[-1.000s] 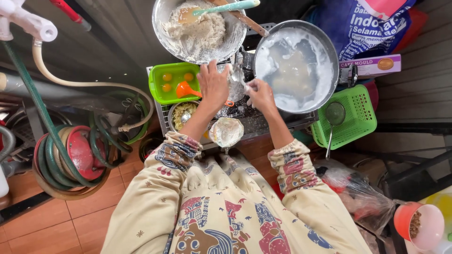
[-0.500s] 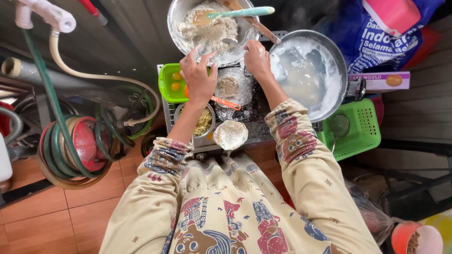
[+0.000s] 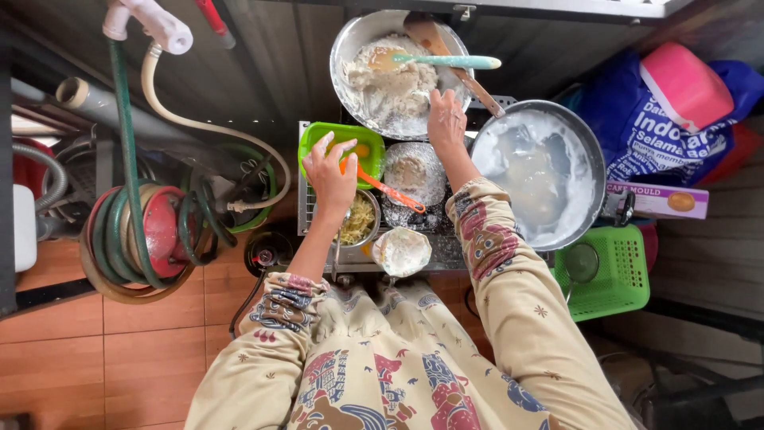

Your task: A person is manually preparing filled pastries by portioning dough, adding an egg yolk filling with a spoon, and rolling them into balls.

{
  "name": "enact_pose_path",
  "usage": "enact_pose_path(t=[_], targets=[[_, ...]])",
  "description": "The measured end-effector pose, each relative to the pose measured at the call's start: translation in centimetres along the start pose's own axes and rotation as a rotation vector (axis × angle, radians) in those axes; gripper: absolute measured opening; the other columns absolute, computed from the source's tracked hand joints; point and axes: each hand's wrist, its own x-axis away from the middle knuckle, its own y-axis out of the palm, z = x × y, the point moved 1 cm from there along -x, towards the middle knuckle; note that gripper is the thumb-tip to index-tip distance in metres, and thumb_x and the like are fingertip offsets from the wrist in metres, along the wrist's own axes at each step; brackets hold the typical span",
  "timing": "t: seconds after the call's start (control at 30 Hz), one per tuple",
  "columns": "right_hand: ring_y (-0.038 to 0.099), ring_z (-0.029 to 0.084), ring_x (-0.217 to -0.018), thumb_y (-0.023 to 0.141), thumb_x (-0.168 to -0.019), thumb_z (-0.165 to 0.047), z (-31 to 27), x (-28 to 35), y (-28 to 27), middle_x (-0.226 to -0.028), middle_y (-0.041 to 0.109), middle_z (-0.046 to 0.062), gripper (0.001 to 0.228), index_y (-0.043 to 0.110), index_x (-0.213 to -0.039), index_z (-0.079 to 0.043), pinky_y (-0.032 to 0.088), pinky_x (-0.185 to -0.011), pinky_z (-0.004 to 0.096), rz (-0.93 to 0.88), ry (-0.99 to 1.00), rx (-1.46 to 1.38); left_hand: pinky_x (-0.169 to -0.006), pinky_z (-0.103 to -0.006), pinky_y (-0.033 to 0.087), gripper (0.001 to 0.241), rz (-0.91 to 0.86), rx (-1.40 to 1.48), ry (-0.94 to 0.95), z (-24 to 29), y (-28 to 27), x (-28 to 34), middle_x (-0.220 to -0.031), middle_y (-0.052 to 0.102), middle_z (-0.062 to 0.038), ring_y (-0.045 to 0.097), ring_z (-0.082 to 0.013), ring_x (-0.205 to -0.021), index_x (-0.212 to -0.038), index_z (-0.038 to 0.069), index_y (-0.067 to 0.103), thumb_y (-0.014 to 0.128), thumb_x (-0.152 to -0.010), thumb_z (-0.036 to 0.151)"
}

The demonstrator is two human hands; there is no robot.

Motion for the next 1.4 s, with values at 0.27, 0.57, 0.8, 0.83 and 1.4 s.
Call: enact_pose_path(t=[0.27, 0.57, 0.8, 0.83, 1.4], targets=[[0.069, 0.038, -0.079, 0.066, -0.081, -0.001, 2.9, -1.7, 7.2, -0.085, 0.055, 0.01, 0.009, 0.064, -0.087, -0.008, 0.055, -0.065, 0.049, 0.057, -0.079, 0.18, -0.104, -0.0517, 0.04, 0.026, -0.066, 0.034, -0.146, -0.9, -0.1, 1.1, -0.143, 0.049, 0.002, 0.044, -0.0333, -0.129, -0.12, 0.034, 0.073, 0.066, -0.096, 0.029], [0.061, 0.036, -0.094, 0.073, -0.088, -0.008, -1.7, 9.5, -8.6, -0.099, 0.058, 0.01, 0.03, 0.067, -0.117, -0.012, 0.051, -0.078, 0.047, 0.086, -0.074, -0.163, -0.095, -0.0566, 0.045, 0.016, -0.048, 0.017, -0.108, -2.5, -0.3, 2.6, -0.136, 0.057, -0.003, 0.048, -0.0386, -0.123, -0.094, 0.022, 0.074, 0.074, -0.092, 0.037], [0.07, 0.043, -0.104, 0.069, -0.08, 0.005, -3.7, 22.5, -10.5, -0.101, 0.076, 0.019, 0.025, 0.079, -0.1, -0.006, 0.055, -0.092, 0.05, -0.219, -0.053, -0.703, -0.092, -0.0648, 0.047, 0.021, -0.021, 0.064, -0.148, -2.4, -1.3, 4.3, -0.136, 0.058, -0.001, 0.051, -0.0414, -0.124, -0.092, 0.024, 0.073, 0.077, -0.089, 0.044], [0.07, 0.043, -0.104, 0.069, -0.08, 0.005, -3.4, 24.2, -7.8, -0.101, 0.076, 0.019, 0.025, 0.079, -0.1, -0.006, 0.055, -0.092, 0.05, -0.215, -0.043, -0.701, -0.092, -0.0648, 0.047, 0.021, -0.029, 0.066, -0.142, -2.6, -1.1, 4.5, -0.136, 0.058, -0.001, 0.051, -0.0414, -0.124, -0.092, 0.024, 0.073, 0.077, -0.089, 0.044], [0.072, 0.023, -0.093, 0.049, -0.098, -0.025, -2.9, 31.2, 6.5, -0.091, 0.068, -0.005, 0.016, 0.065, -0.095, -0.027, 0.06, -0.073, 0.04, -0.259, -0.073, -0.167, -0.113, -0.0408, 0.036, 0.014, 0.03, 0.13, -0.298, -1.9, -4.2, 5.6, -0.135, 0.06, 0.001, 0.054, -0.0238, -0.131, -0.102, 0.025, 0.074, 0.067, -0.094, 0.034]])
